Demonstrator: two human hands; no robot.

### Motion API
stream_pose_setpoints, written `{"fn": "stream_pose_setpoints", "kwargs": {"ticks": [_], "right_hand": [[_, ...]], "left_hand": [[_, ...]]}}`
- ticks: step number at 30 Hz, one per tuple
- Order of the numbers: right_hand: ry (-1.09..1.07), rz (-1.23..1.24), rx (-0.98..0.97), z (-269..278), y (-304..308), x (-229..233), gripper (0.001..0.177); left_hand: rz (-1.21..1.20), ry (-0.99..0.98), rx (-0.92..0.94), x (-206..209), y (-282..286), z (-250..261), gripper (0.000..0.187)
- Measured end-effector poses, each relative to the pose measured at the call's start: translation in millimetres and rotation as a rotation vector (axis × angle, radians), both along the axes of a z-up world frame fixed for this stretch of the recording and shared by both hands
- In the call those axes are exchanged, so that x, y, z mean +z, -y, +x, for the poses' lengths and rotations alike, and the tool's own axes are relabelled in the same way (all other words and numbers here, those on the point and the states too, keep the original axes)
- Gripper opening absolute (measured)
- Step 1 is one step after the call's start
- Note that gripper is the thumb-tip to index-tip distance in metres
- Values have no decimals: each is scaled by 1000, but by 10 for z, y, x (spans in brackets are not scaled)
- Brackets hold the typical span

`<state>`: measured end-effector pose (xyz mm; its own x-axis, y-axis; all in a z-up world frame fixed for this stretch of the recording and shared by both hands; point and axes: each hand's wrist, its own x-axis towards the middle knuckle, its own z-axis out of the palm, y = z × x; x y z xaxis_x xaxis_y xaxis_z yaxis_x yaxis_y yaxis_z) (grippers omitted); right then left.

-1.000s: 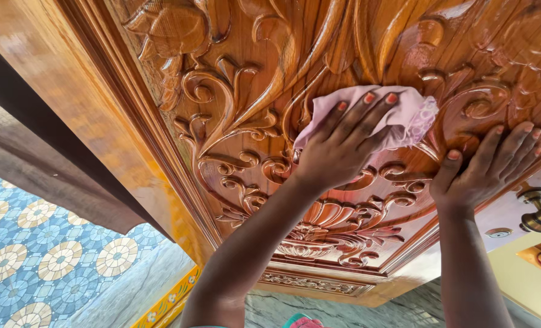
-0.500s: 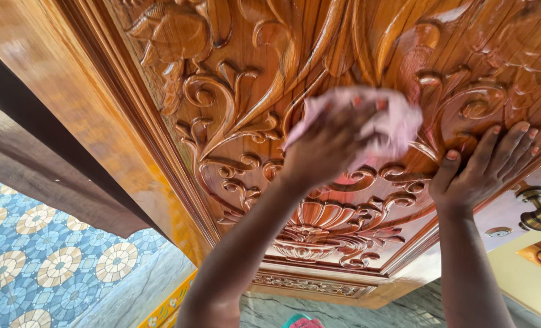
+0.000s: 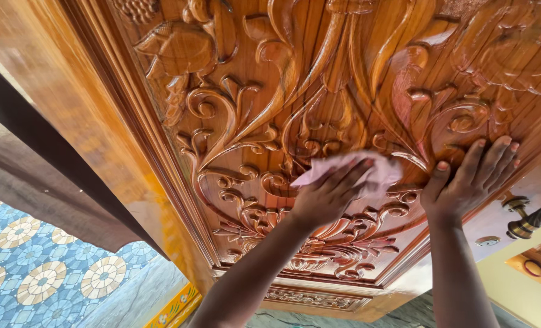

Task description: The person wipes the surface of a carved wooden door with a pink cloth, moving methodically across the carved panels and around the door handle. The person uses both hands to reach different areas of the door, ensuring coverage of the intricate carvings.

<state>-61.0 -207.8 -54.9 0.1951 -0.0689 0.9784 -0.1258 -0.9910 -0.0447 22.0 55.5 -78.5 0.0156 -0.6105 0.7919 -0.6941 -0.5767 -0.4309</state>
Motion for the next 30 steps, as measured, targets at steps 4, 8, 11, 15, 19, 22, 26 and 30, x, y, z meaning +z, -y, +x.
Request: {"fn": "stream_pose_setpoints", "kwargs": {"ticks": [4, 8, 11, 15, 19, 22, 26, 30], "right_hand": [[-1, -1, 4, -9, -17, 8, 60], [6, 1, 3, -16, -34, 6, 60], [-2, -4, 8, -29, -52, 20, 60], [12, -10, 19, -11, -33, 16, 61], [18, -10, 29, -6, -6, 15, 61], [7, -1, 39, -19, -7, -5, 61], [9, 2, 57, -14, 1, 6, 61], [5, -32, 42, -20, 30, -6, 61]], "left_hand": [[48, -39, -16, -512, -207, 60, 44], [39, 4, -11, -539, -368, 49, 42], [51, -49, 29, -158, -352, 101, 35], [-60, -167, -39, 601, -398, 236, 33], [-179, -129, 23, 1192, -389, 278, 43], [-154, -219, -1, 1233, -331, 232, 46], [-113, -117, 54, 713, -294, 150, 44], [-50, -101, 23, -77, -300, 184, 43]]}}
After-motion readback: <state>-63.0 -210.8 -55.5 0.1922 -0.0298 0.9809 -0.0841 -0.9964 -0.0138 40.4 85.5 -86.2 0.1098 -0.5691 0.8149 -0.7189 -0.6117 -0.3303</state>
